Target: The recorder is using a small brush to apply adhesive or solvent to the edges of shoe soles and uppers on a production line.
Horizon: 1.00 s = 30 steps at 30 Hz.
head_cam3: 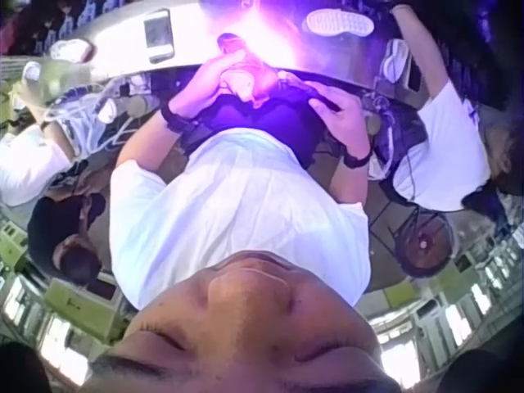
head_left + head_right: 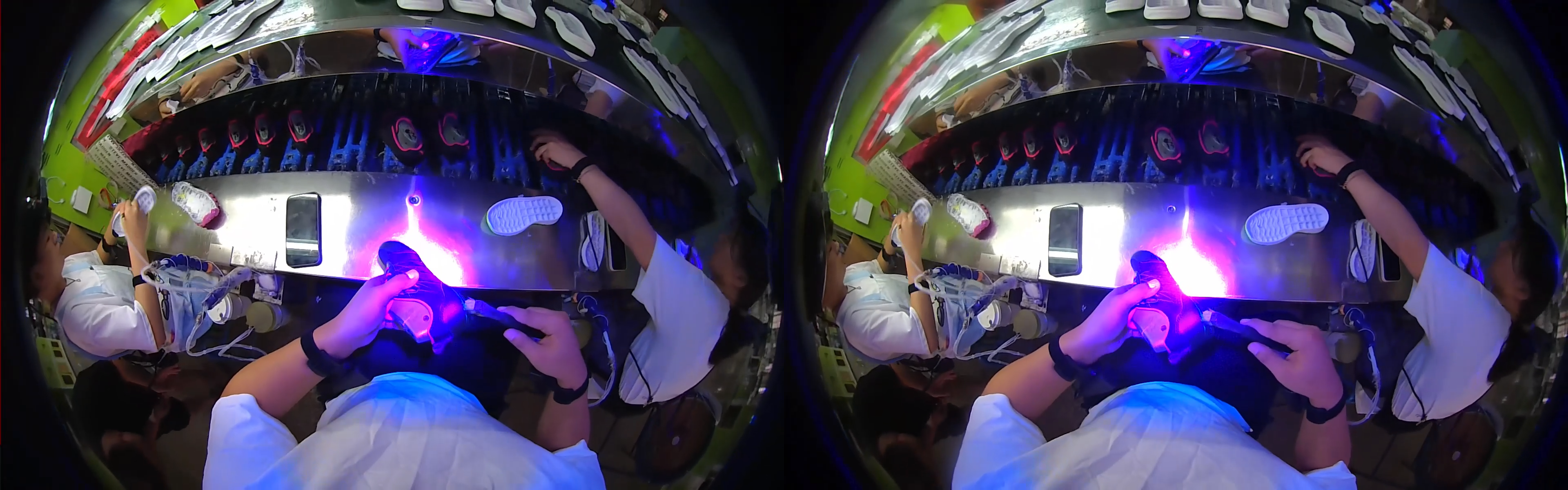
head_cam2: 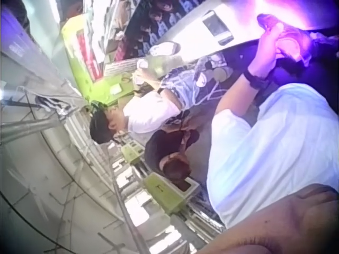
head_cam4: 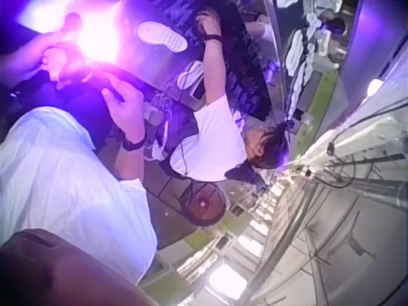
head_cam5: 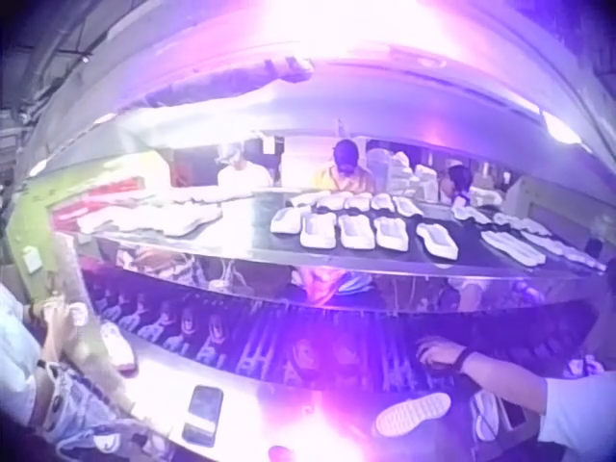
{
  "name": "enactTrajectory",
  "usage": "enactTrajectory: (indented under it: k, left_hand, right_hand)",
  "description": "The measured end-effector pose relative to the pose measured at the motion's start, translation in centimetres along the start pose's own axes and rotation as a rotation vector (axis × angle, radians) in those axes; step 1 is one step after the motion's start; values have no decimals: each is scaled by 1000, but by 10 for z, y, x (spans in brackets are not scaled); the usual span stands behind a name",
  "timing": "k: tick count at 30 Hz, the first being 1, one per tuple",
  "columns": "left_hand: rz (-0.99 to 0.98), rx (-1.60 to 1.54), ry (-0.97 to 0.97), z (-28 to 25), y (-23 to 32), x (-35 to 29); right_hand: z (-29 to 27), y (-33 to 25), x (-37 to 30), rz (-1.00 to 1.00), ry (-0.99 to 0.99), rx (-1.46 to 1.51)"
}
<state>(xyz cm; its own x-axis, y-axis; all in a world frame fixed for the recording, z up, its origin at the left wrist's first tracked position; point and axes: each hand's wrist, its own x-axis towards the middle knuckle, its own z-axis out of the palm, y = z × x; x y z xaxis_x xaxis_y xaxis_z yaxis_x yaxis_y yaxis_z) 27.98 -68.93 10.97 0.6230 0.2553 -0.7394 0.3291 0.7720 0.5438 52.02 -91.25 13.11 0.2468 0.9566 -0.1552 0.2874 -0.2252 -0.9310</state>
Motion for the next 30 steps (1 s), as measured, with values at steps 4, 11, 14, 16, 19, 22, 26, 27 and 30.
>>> enactTrajectory:
  k: [4,11,14,16,19,22,26,27,30]
  left_hand:
    - [-127,-217,-53,-2,-8,-1]
    - [-191,-463,-141,-6,-27,-1]
    - [-294,-715,-286,-17,-45,5]
    - [-379,-890,-422,-19,-54,11]
    - [-488,-1127,-510,-18,-57,11]
    - [-486,-1194,-572,-9,-60,10]
    - [-495,-1242,-595,-2,-63,9]
    - [-458,-1186,-593,1,-61,7]
    - [-410,-1175,-612,10,-55,3]
  right_hand:
    - [-3,-7,6,0,18,-63]
    - [-7,-7,24,-143,55,-191]
    - [-7,-8,31,-206,70,-192]
    - [-6,-6,32,-217,76,-186]
    - [1,4,35,-226,95,-179]
    - [6,10,34,-236,113,-148]
    - [17,18,31,-223,134,-117]
    - [20,22,30,-224,140,-104]
    - [36,45,21,-275,186,-72]
